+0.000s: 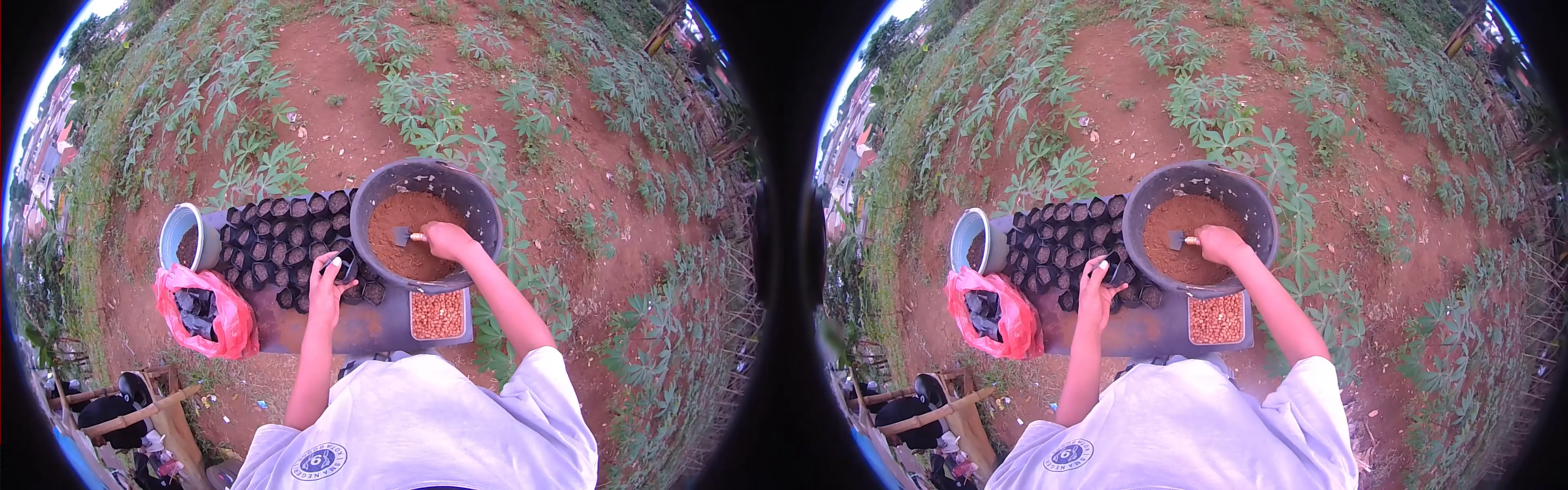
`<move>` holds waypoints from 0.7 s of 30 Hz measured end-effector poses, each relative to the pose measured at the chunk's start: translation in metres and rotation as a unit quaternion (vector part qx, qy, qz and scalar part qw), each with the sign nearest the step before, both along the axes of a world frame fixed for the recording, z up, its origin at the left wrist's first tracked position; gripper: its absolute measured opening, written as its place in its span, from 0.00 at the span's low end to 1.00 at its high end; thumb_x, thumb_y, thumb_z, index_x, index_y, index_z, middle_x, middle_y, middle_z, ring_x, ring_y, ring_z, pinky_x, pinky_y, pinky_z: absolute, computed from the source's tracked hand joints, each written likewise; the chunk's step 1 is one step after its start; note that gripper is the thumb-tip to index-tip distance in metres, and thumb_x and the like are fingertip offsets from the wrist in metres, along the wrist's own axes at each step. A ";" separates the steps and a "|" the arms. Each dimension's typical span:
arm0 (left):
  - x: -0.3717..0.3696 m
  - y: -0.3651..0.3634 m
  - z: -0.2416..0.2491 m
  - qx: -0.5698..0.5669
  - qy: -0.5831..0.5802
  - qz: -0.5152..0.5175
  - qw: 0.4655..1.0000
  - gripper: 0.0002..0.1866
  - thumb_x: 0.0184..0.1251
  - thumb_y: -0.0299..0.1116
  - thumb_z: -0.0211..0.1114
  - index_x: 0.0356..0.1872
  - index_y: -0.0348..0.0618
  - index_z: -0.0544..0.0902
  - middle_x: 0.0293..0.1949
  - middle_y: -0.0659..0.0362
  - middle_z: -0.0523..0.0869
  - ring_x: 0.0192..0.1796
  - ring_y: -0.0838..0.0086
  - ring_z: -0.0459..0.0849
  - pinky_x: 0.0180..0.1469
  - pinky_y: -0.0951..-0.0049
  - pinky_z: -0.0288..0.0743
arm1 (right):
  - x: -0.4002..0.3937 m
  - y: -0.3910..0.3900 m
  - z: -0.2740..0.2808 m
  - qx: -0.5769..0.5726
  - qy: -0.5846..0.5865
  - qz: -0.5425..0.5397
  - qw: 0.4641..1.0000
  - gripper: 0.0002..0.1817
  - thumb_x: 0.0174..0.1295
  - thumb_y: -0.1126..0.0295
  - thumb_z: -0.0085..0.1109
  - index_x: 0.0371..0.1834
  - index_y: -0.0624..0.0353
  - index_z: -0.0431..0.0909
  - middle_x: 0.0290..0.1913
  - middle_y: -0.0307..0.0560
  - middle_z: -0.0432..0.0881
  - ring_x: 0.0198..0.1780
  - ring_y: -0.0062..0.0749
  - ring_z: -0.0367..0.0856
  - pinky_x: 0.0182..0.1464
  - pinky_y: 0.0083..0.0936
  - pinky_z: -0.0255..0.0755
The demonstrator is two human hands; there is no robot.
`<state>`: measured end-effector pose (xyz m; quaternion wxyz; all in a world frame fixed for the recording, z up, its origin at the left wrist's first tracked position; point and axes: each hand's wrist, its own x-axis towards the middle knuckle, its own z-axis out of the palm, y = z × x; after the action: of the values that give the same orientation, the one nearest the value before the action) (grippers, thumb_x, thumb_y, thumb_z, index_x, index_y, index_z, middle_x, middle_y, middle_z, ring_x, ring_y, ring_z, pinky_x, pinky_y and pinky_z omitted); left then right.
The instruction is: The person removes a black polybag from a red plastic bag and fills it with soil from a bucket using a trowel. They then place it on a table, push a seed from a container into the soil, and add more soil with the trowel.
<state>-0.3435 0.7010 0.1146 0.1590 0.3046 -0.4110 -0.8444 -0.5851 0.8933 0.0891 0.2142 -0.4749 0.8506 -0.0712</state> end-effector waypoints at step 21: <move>-0.029 -0.005 0.018 -0.177 -0.011 -0.022 0.984 0.17 0.75 0.34 0.56 0.62 0.47 0.78 0.56 0.60 0.76 0.51 0.77 0.79 0.48 0.70 0.83 | -0.009 0.039 0.065 -0.074 0.000 -0.018 0.997 0.07 0.63 0.75 0.50 0.39 0.62 0.78 0.42 0.58 0.82 0.48 0.55 0.82 0.51 0.46 0.75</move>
<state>-0.3725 0.6964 0.1329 0.1874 0.2722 -0.5622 -0.7581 -0.5938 0.9320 0.1543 0.1771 -0.4736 0.8517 -0.1376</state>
